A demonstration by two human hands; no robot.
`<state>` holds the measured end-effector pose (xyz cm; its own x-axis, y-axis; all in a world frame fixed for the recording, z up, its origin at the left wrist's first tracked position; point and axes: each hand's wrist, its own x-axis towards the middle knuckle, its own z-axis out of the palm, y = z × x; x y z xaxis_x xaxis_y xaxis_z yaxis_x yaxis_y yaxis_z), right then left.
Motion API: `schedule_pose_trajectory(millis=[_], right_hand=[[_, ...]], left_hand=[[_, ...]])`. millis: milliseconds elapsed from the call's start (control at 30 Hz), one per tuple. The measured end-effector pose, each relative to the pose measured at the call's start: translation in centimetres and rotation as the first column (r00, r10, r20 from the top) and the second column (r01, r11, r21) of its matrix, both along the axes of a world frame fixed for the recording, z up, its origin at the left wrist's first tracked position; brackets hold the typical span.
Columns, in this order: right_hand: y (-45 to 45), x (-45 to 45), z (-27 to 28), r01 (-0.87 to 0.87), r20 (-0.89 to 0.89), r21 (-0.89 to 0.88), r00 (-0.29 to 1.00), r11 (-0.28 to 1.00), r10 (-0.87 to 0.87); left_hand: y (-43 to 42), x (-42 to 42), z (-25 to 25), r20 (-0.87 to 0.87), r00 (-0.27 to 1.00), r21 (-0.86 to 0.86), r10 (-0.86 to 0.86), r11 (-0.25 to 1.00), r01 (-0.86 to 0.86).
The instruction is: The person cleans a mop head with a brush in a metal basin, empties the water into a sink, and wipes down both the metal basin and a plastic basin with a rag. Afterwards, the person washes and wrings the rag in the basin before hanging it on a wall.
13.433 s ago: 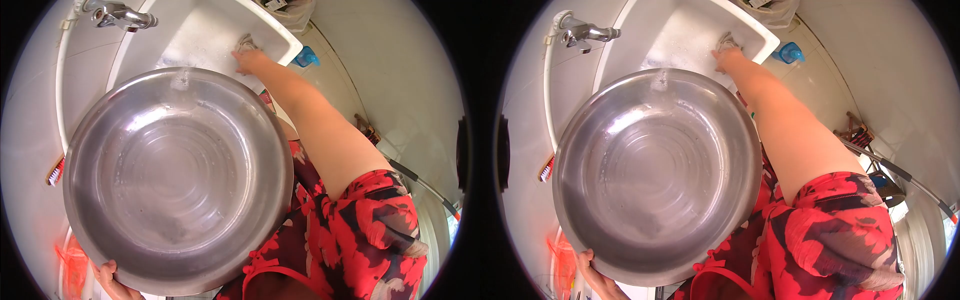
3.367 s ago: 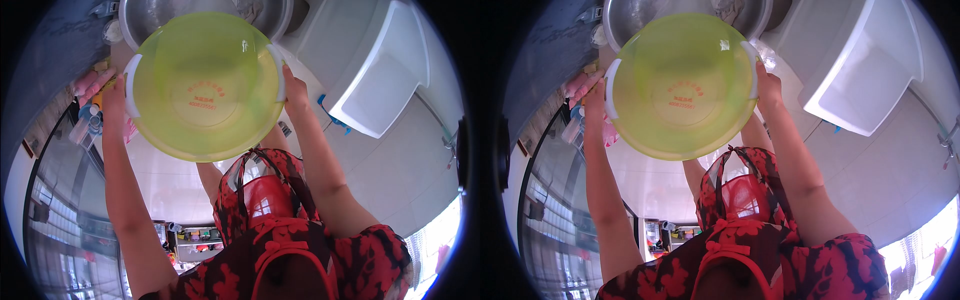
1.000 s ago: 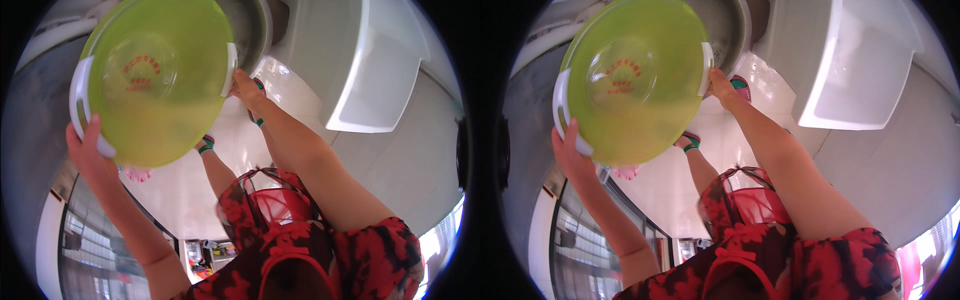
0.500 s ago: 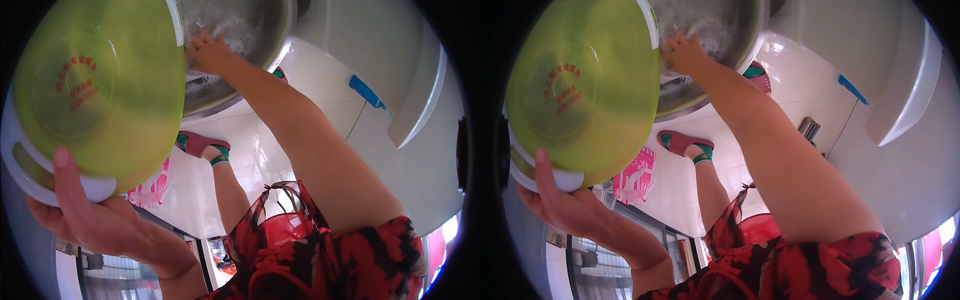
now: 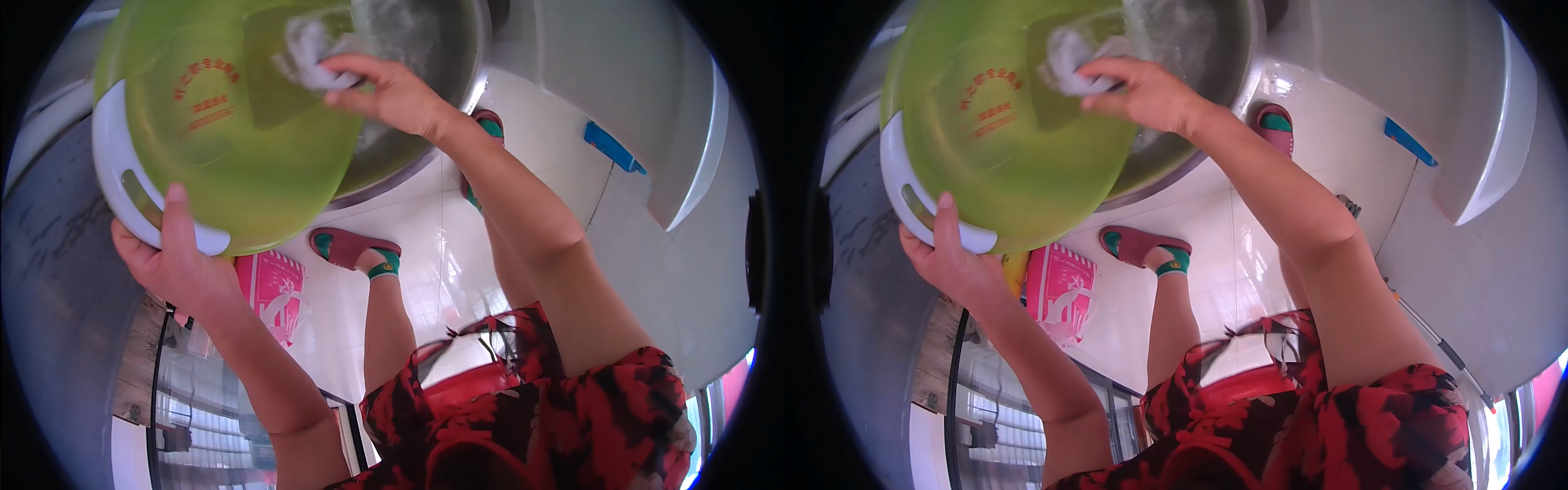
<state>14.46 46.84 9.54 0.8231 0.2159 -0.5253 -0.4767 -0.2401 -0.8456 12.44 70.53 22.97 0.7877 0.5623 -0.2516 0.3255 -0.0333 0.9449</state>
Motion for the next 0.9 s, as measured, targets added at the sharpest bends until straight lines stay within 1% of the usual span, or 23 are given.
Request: schedule_pose_trajectory(millis=[33,67,100,133,167,200,233,267,333,400,433,467,500,533,600,633,667,700,733,800,867,900], right_hand=[[0.8,0.3,-0.3,-0.183,0.189,-0.202,0.957,0.962,0.221],[1.7,0.7,-0.7,-0.304,0.323,-0.423,0.83,0.854,0.456],[2.6,1.2,-2.4,-0.244,0.329,-0.506,0.832,0.827,0.447],[3.4,1.9,-4.8,-0.245,0.344,-0.504,0.823,0.828,0.453],[4.0,2.7,-7.6,-0.289,0.369,-0.473,0.793,0.833,0.485],[4.7,3.5,-9.1,-0.336,0.392,-0.441,0.762,0.832,0.515],[5.2,3.8,-10.5,-0.452,0.339,-0.483,0.693,0.75,0.636],[6.0,3.4,-11.7,-0.456,0.346,-0.484,0.684,0.747,0.642],[8.0,2.0,-13.7,-0.409,0.225,-0.716,0.631,0.565,0.742],[10.2,-0.2,-13.3,-0.492,0.269,-0.618,0.6,0.613,0.753],[11.4,-1.4,-12.3,-0.549,0.372,-0.478,0.58,0.686,0.724],[12.7,-2.4,-11.4,-0.603,0.472,-0.328,0.562,0.727,0.679],[14.2,-2.5,-9.3,-0.629,0.52,-0.268,0.544,0.73,0.659],[15.8,-1.8,-7.7,-0.655,0.565,-0.205,0.528,0.727,0.634],[19.6,1.3,-9.0,-0.617,0.606,0.036,0.639,0.786,0.474],[20.3,3.4,-9.5,-0.497,0.688,0.113,0.664,0.86,0.294],[20.8,6.1,-9.3,-0.376,0.744,0.209,0.66,0.903,0.103],[20.4,9.4,-8.2,-0.311,0.815,-0.072,0.529,0.948,0.235],[19.5,12.3,-7.7,-0.185,0.828,-0.335,0.41,0.924,0.382],[16.4,16.1,-9.2,-0.057,0.752,-0.423,0.535,0.904,0.386],[12.5,16.8,-12.2,0.021,0.72,-0.427,0.613,0.904,0.326],[10.7,15.6,-14.4,-0.008,0.666,-0.511,0.628,0.86,0.402]], left_hand=[[0.2,-0.1,0.0,-0.011,1.0,-0.059,0.012,0.998,-0.013],[0.4,-0.1,-0.2,-0.02,0.999,-0.117,0.027,0.993,-0.029],[0.8,-0.3,-0.7,-0.007,0.999,-0.11,0.035,0.993,-0.036],[1.2,-0.6,-1.5,-0.017,0.999,-0.088,0.039,0.995,-0.04],[1.5,-0.8,-2.1,-0.028,0.999,-0.068,0.043,0.997,-0.045],[1.7,-0.8,-2.3,-0.019,0.998,-0.063,0.052,0.997,-0.053],[1.7,-0.8,-2.4,-0.01,0.998,-0.078,0.061,0.995,-0.061],[1.8,-1.0,-2.5,-0.001,0.998,-0.094,0.07,0.993,-0.07],[2.0,-1.4,-3.1,0.012,0.994,-0.067,0.107,0.992,-0.106],[2.2,-1.5,-3.5,0.038,0.99,-0.043,0.139,0.99,-0.138],[2.2,-1.4,-3.4,0.027,0.99,-0.053,0.137,0.989,-0.136],[2.3,-1.2,-3.4,0.022,0.991,-0.063,0.135,0.989,-0.133],[2.4,-1.0,-3.6,0.042,0.989,-0.094,0.145,0.986,-0.141],[2.7,-0.9,-3.6,0.065,0.987,-0.086,0.15,0.986,-0.144],[3.4,-0.7,-3.6,0.052,0.997,-0.13,0.058,0.99,-0.051],[3.6,-0.7,-3.5,0.08,0.995,-0.115,0.057,0.992,-0.047],[3.6,-0.7,-3.4,0.075,0.995,-0.137,0.069,0.989,-0.058],[3.5,-0.8,-3.3,0.065,0.995,-0.159,0.082,0.985,-0.07],[3.4,-0.8,-3.4,0.082,0.993,-0.146,0.081,0.987,-0.069],[3.0,-0.8,-4.0,0.171,0.985,-0.171,0.023,0.985,0.007],[2.7,-0.1,-4.7,0.229,0.973,-0.162,-0.01,0.986,0.048],[2.6,0.3,-5.1,0.225,0.974,-0.149,-0.016,0.987,0.05]])
